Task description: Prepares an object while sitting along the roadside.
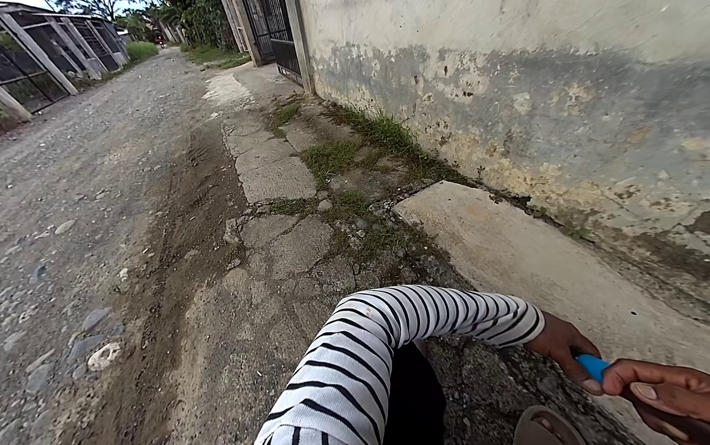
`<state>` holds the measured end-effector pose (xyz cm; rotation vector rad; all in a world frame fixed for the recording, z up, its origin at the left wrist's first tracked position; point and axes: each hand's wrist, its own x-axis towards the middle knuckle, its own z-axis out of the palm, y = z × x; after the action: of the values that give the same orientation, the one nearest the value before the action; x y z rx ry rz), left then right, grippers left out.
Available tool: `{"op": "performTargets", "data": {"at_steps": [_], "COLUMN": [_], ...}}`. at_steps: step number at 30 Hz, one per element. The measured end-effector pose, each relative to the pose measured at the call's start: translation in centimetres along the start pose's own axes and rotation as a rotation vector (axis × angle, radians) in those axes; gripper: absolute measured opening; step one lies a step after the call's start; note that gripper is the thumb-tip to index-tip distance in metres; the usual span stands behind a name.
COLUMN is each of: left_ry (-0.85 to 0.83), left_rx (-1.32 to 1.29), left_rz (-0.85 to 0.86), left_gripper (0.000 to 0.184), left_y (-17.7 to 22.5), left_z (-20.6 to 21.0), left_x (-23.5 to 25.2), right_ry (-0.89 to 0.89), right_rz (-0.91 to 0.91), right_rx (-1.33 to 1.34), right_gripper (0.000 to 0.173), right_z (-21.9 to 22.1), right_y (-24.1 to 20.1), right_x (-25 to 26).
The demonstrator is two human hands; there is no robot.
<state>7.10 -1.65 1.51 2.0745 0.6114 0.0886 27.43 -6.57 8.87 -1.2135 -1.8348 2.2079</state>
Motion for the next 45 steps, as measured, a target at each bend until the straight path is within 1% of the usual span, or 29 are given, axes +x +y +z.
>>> {"op": "performTargets", "data": {"at_steps": [4, 12, 24, 37, 43, 45], "left_ry": [0.007, -0.005, 0.008, -0.001, -0.006, 0.002], "left_rx": [-0.015, 0.012, 0.017, 0.010, -0.016, 0.012], "left_rz": [-0.002, -0.026, 0.007, -0.018, -0.008, 0.018], "left_gripper": [0.025, 0.024, 0.025, 0.025, 0.025, 0.026], "left_y": [0.16, 0.38, 0.12, 0.38, 0.24, -0.27], "left_z": [0.00, -0.15, -0.13, -0.17, -0.21, -0.21], "left_x": [-0.15, -0.27, -0.17, -0.20, 0.17, 0.26], "right_ry": [-0.003, -0.006, -0.020, -0.003, 0.015, 0.001], "right_rz": [0.019, 0.013, 0.003, -0.009, -0.001, -0.003], "right_rx": [-0.013, -0.023, -0.003, 0.000, -0.004, -0.012], "right_gripper": [0.029, 0.029, 0.028, 0.030, 0.031, 0.029], "right_z": [0.50, 0.58, 0.27, 0.14, 0.06, 0.00], "right_y": [-0.80, -0.93, -0.61, -0.13, -0.20, -0.38], "right_x": [-0.04, -0.04, 0.12, 0.02, -0.23, -0.08]}}
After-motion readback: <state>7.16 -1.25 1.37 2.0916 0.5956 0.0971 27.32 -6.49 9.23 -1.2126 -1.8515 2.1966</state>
